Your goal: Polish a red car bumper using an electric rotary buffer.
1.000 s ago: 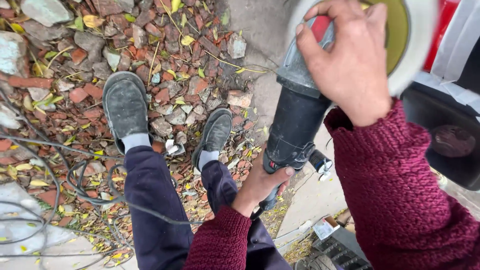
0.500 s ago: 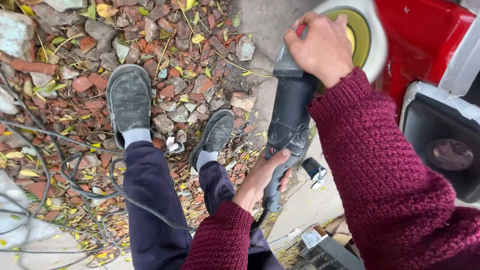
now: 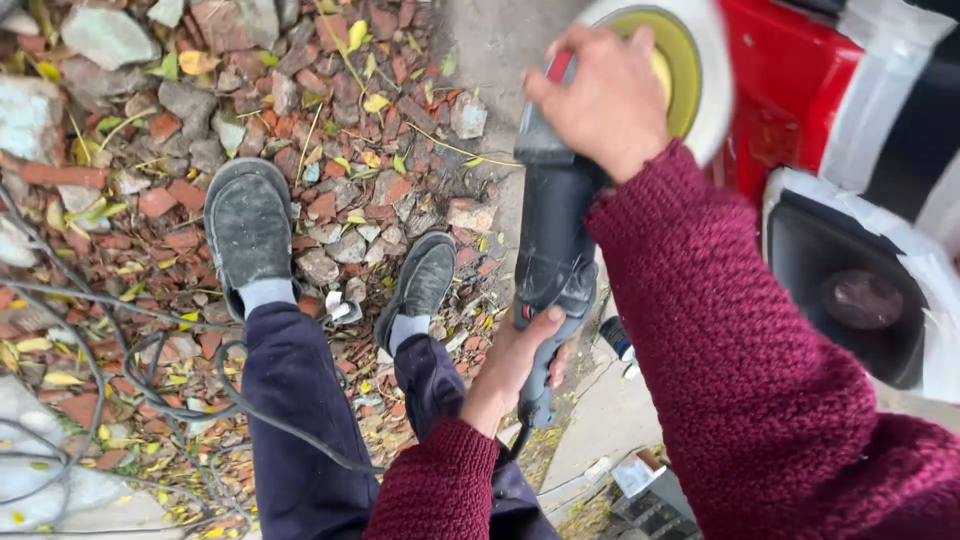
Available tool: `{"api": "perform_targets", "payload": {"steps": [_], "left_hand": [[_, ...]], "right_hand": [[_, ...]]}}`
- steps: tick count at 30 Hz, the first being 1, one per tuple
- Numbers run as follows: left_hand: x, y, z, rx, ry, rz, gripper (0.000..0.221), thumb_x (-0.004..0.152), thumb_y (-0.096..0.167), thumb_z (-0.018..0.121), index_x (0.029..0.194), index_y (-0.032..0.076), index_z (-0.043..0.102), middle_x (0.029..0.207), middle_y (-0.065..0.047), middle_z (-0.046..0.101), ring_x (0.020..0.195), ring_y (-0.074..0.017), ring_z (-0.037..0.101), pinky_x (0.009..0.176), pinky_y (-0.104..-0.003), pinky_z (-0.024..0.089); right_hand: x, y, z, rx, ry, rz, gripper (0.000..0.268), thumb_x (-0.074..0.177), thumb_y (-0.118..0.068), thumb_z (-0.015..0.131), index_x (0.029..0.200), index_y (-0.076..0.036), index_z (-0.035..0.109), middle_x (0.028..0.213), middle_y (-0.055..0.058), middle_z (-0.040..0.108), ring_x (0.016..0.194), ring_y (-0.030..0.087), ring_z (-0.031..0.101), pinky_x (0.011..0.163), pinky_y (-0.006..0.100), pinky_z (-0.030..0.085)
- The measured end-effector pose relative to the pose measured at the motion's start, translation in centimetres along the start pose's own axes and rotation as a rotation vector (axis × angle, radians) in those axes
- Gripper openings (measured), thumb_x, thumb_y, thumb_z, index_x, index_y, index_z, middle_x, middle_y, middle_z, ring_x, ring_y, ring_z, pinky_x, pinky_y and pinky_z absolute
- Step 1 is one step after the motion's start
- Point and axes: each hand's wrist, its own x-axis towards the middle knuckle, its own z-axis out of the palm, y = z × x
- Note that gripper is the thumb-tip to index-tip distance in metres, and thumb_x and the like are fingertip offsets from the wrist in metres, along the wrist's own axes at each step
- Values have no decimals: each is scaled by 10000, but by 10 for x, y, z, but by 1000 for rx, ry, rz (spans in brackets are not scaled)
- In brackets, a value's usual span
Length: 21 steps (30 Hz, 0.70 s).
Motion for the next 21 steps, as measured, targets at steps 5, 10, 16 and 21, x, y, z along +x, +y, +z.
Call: {"api": "perform_targets", "payload": {"steps": [5, 10, 16, 21], "left_hand": [[-20, -59, -4, 128, 76, 93, 375, 939, 299, 729, 1164, 75, 529, 669, -30, 604, 462, -117, 551, 415, -290, 472], [-20, -105, 1, 113, 65, 87, 448, 925, 200, 736, 1263, 96, 462, 703, -35, 613, 481, -113, 566, 427, -280, 491], [19, -123, -11, 197, 88, 216, 502, 904, 101, 741, 1297, 78, 429, 800, -31, 632, 542, -105, 584, 460, -275, 511], [46, -94, -11, 191, 132, 287, 466, 922, 96, 722, 1277, 63, 422, 770, -35, 624, 539, -104, 584, 465, -272, 510]], "right_hand": [[-66, 16, -9, 138, -80, 30, 402, 878, -427, 775, 1015, -52, 728, 1130, 171, 722, 1050, 444, 521, 993, 506, 371], [-118, 36, -5, 202, -175, 148, 402, 849, -430, 788, 1058, -91, 736, 1120, 137, 713, 1057, 386, 541, 989, 465, 421], [-112, 41, -8, 269, -72, 108, 369, 826, -378, 839, 1045, -102, 727, 1123, 111, 695, 1096, 392, 499, 989, 454, 413], [-71, 40, 7, 290, -17, -26, 340, 871, -370, 840, 1063, -114, 722, 1110, 114, 675, 1079, 396, 473, 983, 471, 394]]}}
